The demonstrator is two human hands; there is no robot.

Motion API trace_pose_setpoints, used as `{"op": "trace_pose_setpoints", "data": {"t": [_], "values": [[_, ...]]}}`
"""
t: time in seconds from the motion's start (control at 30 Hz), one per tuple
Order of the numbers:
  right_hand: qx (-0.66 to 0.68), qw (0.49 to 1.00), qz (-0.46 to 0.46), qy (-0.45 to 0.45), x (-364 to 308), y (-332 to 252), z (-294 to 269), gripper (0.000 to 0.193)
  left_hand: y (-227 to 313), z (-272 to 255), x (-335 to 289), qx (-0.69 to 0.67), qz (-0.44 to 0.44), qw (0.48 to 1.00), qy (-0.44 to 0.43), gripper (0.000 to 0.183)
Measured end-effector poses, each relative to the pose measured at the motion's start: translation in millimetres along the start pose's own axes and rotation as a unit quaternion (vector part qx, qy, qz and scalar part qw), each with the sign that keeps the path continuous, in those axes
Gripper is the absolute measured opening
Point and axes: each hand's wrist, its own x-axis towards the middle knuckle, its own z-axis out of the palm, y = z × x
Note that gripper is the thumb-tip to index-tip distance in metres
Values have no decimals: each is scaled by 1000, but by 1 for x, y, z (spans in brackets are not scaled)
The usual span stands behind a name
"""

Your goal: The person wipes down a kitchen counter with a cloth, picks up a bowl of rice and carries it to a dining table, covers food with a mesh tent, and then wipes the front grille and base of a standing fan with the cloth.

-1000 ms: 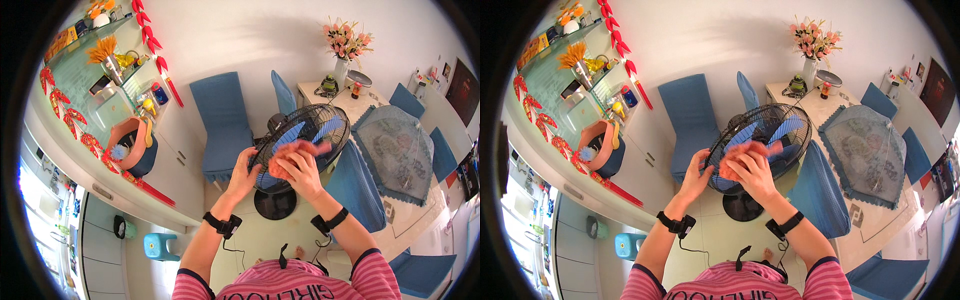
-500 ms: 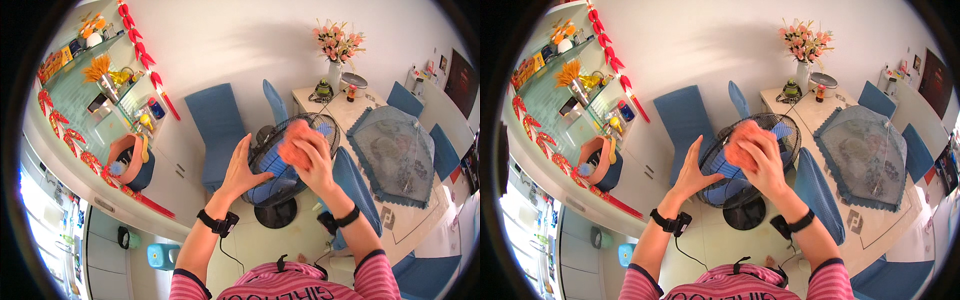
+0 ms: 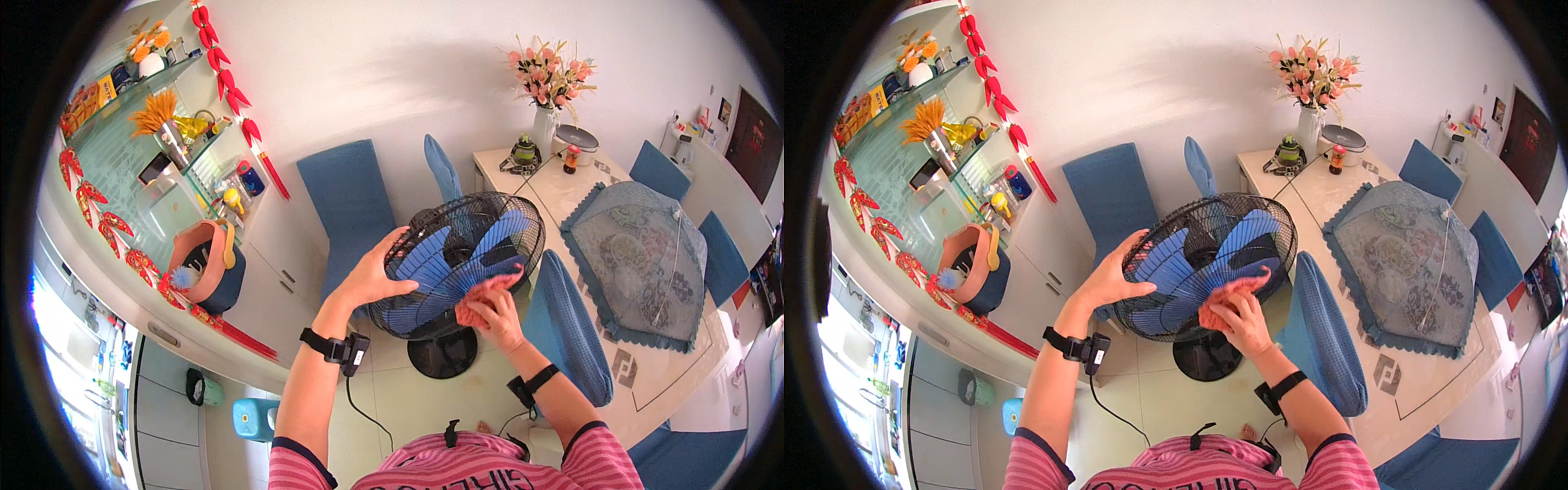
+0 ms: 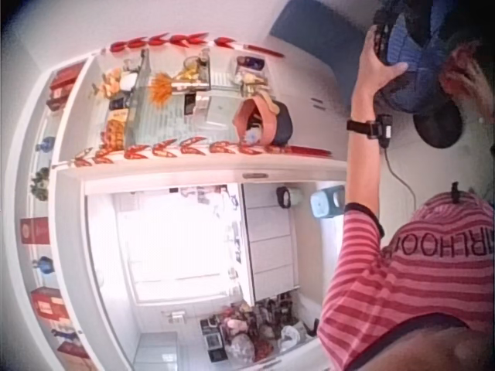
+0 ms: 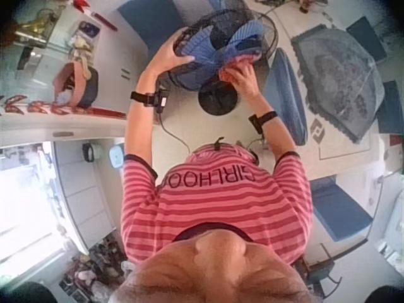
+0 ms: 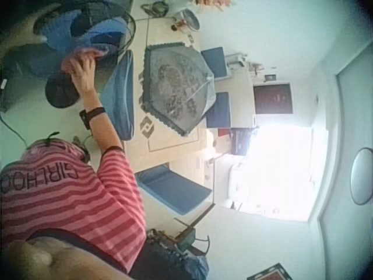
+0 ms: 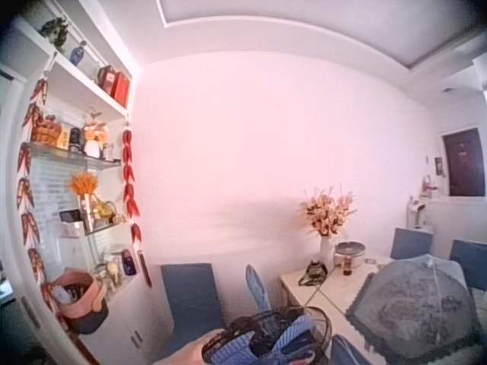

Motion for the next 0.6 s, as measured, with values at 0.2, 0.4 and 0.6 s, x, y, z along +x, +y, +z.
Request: {"op": "trace_pose_setpoints", "data": {"t": [0.2,0.4,0.6], "values": [[63,974,57,209,42,-15,-29,42,-7,-18,-7,-18,-31,999,-19,97],[35,987,28,154,162,-17,-69,50,-1,-20,-12,-25,-49,997,-52,95],[0,996,-54,69,109,-21,-35,50,-14,-31,-24,-39,-58,997,-14,94]]}}
